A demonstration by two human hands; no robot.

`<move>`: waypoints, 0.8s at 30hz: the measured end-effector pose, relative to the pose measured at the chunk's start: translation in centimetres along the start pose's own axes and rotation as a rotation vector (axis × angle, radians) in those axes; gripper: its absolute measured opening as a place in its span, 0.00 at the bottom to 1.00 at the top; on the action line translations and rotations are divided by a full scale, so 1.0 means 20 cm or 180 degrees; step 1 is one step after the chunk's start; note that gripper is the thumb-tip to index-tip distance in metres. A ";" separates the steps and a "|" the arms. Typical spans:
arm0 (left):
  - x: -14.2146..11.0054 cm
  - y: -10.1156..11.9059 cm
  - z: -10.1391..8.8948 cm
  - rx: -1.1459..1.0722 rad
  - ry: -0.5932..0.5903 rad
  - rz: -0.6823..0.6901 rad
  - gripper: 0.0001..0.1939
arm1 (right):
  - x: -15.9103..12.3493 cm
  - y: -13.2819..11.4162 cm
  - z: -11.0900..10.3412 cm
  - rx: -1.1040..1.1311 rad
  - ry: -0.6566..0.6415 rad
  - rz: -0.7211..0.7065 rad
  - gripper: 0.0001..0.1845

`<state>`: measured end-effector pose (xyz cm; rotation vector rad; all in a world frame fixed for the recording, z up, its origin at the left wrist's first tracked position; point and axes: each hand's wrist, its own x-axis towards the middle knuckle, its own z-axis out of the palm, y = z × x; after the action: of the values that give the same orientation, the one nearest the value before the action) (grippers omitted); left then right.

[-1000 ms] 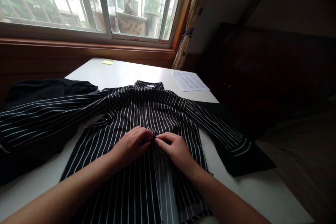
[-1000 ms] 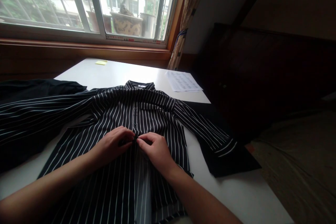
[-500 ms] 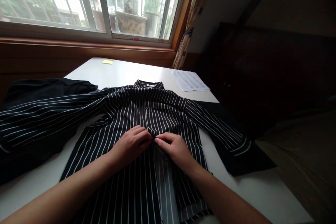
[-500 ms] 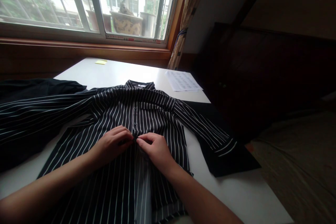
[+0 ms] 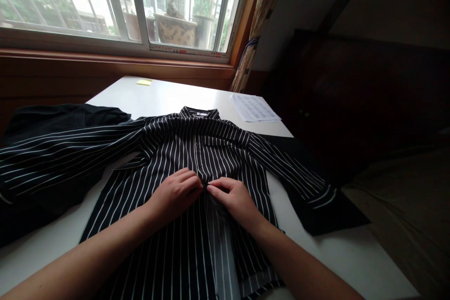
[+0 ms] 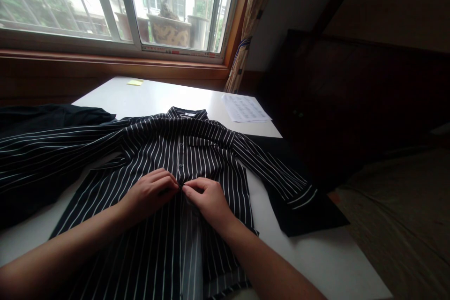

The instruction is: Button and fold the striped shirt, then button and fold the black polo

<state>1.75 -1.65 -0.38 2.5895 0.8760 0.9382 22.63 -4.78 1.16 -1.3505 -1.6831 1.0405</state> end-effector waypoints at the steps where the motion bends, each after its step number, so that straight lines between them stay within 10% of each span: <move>1: 0.00 0.00 0.00 0.0014 0.0001 0.0004 0.04 | 0.00 0.00 0.00 -0.0008 -0.0002 -0.0008 0.09; 24: -0.01 0.00 -0.01 0.0074 0.0019 0.0085 0.05 | -0.01 0.01 0.00 0.0290 -0.0234 0.0302 0.13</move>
<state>1.56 -1.75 -0.34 2.6253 0.8611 0.9490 22.75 -4.92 1.02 -1.3589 -1.6170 1.2199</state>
